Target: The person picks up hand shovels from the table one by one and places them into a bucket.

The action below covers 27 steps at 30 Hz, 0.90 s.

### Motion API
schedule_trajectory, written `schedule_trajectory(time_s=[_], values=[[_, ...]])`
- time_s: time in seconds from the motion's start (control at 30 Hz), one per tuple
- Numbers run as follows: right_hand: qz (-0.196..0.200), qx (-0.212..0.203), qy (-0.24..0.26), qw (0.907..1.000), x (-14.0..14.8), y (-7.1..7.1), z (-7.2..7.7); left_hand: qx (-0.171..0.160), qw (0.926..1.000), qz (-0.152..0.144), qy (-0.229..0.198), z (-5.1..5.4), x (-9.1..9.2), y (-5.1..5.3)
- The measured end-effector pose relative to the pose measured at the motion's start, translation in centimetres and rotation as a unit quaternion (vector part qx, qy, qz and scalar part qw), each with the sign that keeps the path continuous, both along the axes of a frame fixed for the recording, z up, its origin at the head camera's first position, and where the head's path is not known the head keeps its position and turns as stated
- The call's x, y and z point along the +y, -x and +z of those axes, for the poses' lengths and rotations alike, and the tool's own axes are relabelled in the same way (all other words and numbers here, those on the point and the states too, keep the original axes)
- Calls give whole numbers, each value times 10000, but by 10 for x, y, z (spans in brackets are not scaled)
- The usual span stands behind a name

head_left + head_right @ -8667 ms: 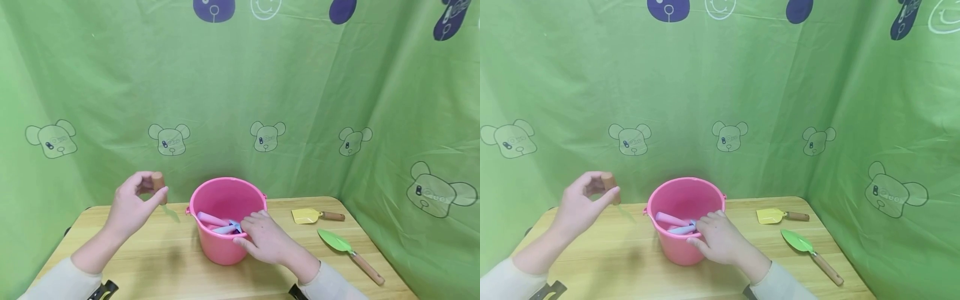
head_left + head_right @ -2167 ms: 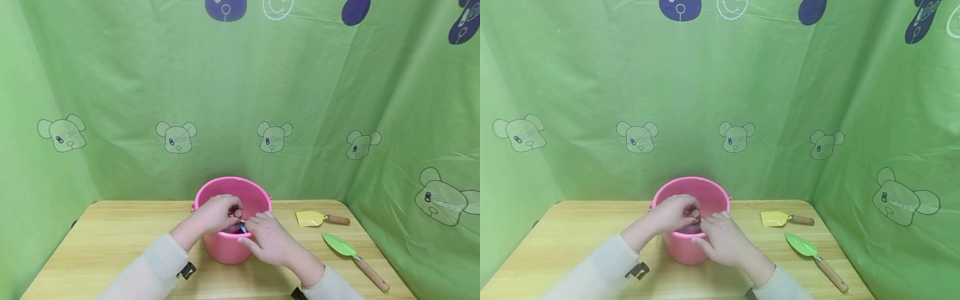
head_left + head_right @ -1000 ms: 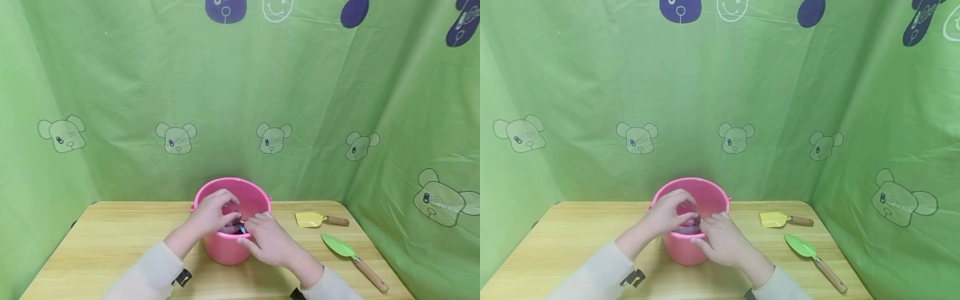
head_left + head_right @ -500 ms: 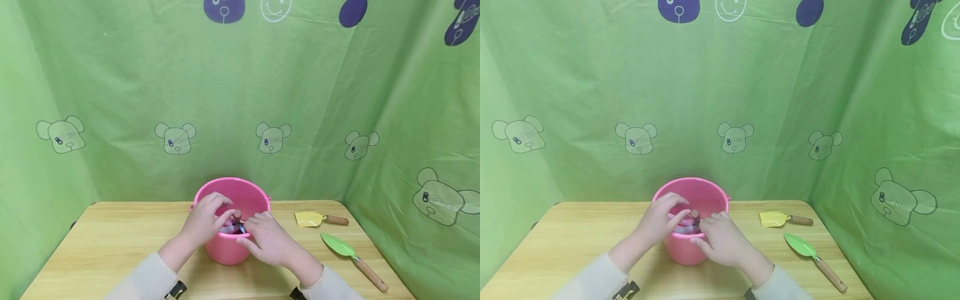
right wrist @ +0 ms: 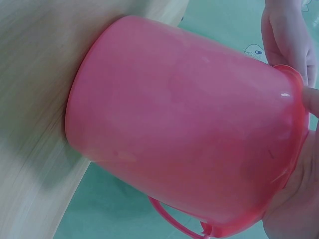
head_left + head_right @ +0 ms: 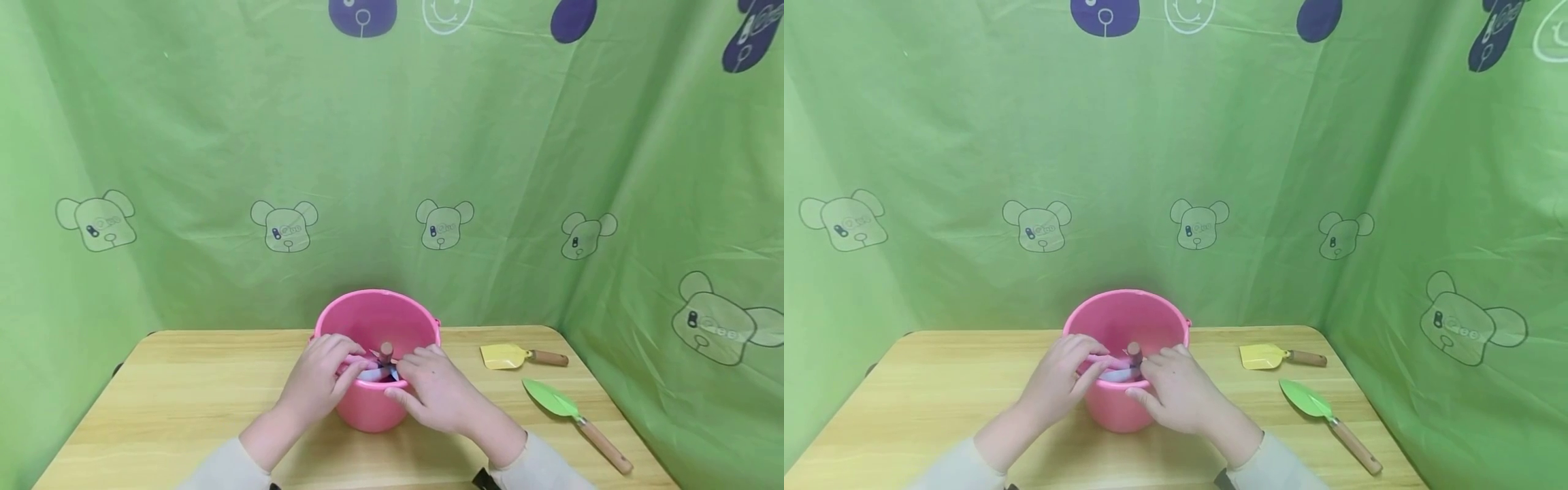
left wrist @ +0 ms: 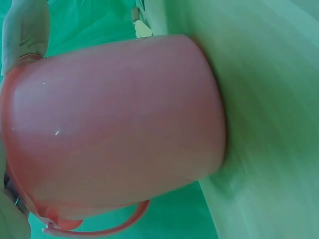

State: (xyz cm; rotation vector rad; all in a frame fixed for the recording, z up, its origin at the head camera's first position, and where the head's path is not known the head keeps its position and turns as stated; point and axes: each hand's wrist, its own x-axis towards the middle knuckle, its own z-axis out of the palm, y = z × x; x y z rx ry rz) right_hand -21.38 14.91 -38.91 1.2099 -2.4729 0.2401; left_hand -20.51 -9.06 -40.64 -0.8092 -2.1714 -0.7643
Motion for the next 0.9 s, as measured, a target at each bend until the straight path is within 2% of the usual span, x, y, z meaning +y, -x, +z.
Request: schedule_trajectory(time_s=[0.2,0.57,0.7,0.9], values=[[-7,30,5,10000,0,0,0,208,9998,-26,-18,-7,-4,-3],[25,83,43,10000,-1,0,0,582,9963,-589,229,-12,-5,-6],[17,35,57,10000,-1,0,0,559,9959,-664,249,-14,-5,-6],[55,108,39,9999,0,1,-1,519,9959,-586,455,-17,-4,-7]])
